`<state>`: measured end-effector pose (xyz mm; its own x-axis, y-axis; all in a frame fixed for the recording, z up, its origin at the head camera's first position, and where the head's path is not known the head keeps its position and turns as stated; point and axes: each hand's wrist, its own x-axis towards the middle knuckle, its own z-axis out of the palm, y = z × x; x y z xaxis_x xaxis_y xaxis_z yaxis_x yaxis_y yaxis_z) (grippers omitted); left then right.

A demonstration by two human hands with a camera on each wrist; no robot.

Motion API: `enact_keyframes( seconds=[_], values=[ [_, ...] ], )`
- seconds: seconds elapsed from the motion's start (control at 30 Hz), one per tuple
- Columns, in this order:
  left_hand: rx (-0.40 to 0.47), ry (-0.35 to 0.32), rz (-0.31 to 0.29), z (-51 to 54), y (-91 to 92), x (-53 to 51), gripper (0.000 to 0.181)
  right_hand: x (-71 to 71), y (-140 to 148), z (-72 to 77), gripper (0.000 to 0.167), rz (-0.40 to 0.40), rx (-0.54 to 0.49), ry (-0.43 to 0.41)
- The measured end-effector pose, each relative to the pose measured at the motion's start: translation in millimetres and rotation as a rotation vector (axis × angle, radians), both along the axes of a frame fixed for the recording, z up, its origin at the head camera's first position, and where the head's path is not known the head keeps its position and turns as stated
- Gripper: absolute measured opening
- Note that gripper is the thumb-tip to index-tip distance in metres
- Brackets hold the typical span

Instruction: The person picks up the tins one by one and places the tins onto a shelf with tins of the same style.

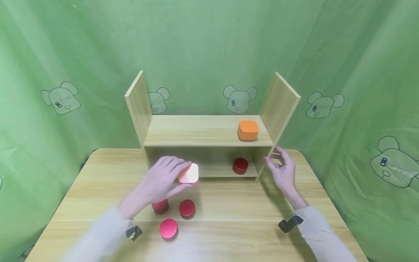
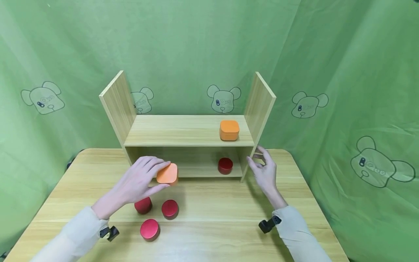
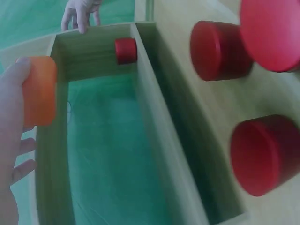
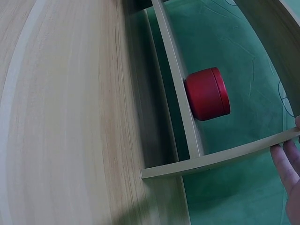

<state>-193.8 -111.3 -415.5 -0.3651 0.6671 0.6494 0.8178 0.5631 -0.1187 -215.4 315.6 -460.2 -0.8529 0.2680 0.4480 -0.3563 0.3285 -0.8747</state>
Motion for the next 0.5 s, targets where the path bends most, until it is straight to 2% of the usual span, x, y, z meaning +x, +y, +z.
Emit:
enact_keyframes(
  seconds=[0.27,0.5],
  values=[
    [0.01,0.035,-0.027,22.3,16.8,-7.5,0.065,0.1,0,-0.5,0.057,-0.009,-0.003,-0.005],
    [-0.006,0.031,-0.005,35.2,31.3,-14.5,0.065,-0.7,0,-1.4,0.056,-0.003,-0.005,0.008]
  ],
)
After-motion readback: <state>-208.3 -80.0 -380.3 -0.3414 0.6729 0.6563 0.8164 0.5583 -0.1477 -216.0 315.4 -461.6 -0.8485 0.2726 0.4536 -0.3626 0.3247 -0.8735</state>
